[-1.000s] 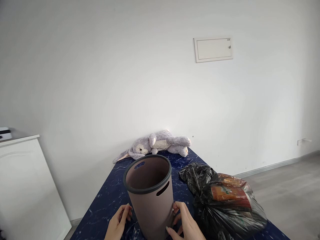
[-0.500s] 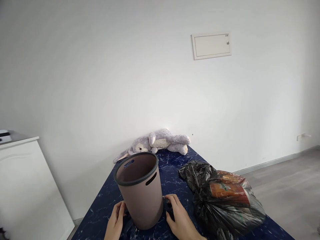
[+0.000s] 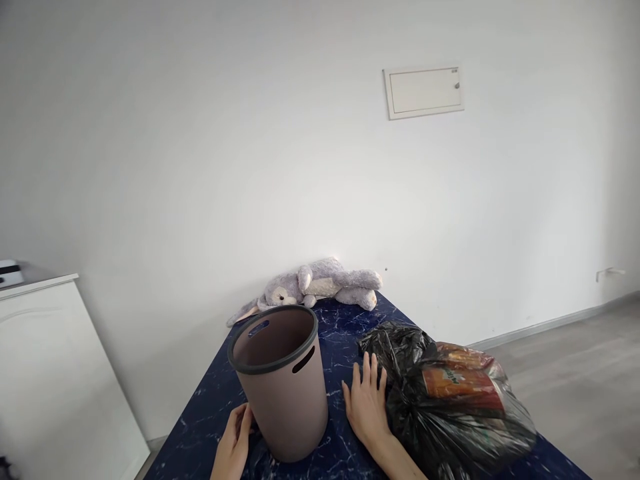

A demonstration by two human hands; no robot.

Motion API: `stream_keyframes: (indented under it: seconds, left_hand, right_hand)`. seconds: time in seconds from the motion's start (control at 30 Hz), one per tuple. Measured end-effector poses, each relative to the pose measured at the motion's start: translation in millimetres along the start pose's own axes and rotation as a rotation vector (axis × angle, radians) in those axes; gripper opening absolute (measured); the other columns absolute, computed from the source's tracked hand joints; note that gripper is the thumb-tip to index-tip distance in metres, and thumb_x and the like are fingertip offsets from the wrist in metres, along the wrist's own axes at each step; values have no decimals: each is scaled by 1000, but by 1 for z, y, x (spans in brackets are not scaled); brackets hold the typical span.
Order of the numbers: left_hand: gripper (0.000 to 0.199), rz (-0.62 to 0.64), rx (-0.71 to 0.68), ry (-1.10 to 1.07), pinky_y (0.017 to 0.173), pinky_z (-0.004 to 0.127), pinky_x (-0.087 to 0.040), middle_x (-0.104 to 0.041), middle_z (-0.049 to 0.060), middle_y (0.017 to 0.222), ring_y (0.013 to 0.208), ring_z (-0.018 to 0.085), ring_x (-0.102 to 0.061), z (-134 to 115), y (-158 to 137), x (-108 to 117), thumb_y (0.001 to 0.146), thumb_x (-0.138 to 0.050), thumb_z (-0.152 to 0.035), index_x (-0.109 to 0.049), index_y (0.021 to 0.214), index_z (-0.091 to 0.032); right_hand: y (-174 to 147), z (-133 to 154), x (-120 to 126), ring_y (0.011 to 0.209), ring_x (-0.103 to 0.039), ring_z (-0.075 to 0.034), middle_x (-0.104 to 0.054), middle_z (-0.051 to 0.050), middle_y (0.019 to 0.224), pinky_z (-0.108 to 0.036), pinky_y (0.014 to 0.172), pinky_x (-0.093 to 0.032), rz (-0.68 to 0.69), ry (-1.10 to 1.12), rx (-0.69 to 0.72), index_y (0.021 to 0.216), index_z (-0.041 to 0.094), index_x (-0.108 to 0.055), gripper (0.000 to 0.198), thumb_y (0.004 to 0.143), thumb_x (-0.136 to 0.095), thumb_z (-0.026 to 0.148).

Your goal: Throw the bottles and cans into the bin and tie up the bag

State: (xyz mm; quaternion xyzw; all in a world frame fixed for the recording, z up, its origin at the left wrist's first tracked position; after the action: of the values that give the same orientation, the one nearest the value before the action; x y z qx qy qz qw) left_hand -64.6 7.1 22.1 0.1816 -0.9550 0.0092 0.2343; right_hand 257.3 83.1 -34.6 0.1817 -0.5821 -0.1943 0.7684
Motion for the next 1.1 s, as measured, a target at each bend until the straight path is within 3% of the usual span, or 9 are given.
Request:
stream_keyframes:
  seconds: [0.17, 0.3, 0.53, 0.73, 0.9, 1.1]
  left_hand:
    - [61, -1, -24, 7, 100, 52, -60, -74, 19, 126, 119, 39, -72, -2, -2, -2, 93, -37, -75, -63, 114, -24]
    - [61, -2, -52, -5, 100, 53, -59, -75, 18, 125, 118, 39, -72, -4, -2, -5, 94, -38, -74, -64, 117, -23]
    - [62, -11, -89, -47, 100, 50, -58, -76, 16, 126, 117, 37, -72, -5, -6, -10, 97, -40, -74, -67, 118, -23]
    - [66, -44, -96, -60, 98, 48, -57, -76, 17, 120, 116, 38, -71, -5, -7, -3, 94, -40, -78, -67, 113, -21]
    - [66, -76, -98, -64, 92, 46, -58, -76, 16, 109, 107, 38, -72, -8, -9, 3, 88, -44, -83, -68, 101, -22]
    - [65, -169, -70, -96, 77, 39, -54, -64, 7, 89, 86, 30, -65, -3, -33, 11, 87, -41, -86, -60, 96, -24]
  right_hand:
    - [-1, -11, -2, 161, -17, -46, -26, -31, 171, -66, 124, -16, 21, -29, -107, 150, 1, -58, 66, 107, -36, 45]
    - [-1, -19, -5, 155, -29, -51, -32, -34, 167, -66, 123, -18, 35, -26, -156, 148, -2, -59, 70, 106, -38, 51]
    - [-3, -25, -8, 150, -37, -47, -46, -36, 157, -61, 125, -19, 74, 23, -115, 148, -7, -55, 71, 106, -36, 47]
    - [-12, -18, 6, 146, -47, -38, -55, -28, 153, -53, 125, -29, 88, 126, -28, 150, 1, -55, 61, 108, -31, 37]
    - [-44, 0, 27, 143, -52, -38, -59, -24, 151, -53, 124, -37, 113, 192, 62, 149, 3, -59, 59, 106, -34, 35]
    - [-113, 6, 51, 137, -60, -42, -62, -15, 152, -56, 112, -53, 227, 366, 212, 150, 20, -62, 53, 103, -51, 41]
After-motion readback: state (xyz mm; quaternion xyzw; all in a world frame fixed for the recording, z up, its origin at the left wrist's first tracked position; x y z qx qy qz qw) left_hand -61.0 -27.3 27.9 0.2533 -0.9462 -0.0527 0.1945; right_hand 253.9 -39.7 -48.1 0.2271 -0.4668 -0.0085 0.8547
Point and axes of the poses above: each hand's wrist, its own y-axis towards the middle knuckle, its own x-axis out of the back of the hand, z = x × y, the point moved 7 cm from there along y, towards the middle knuckle
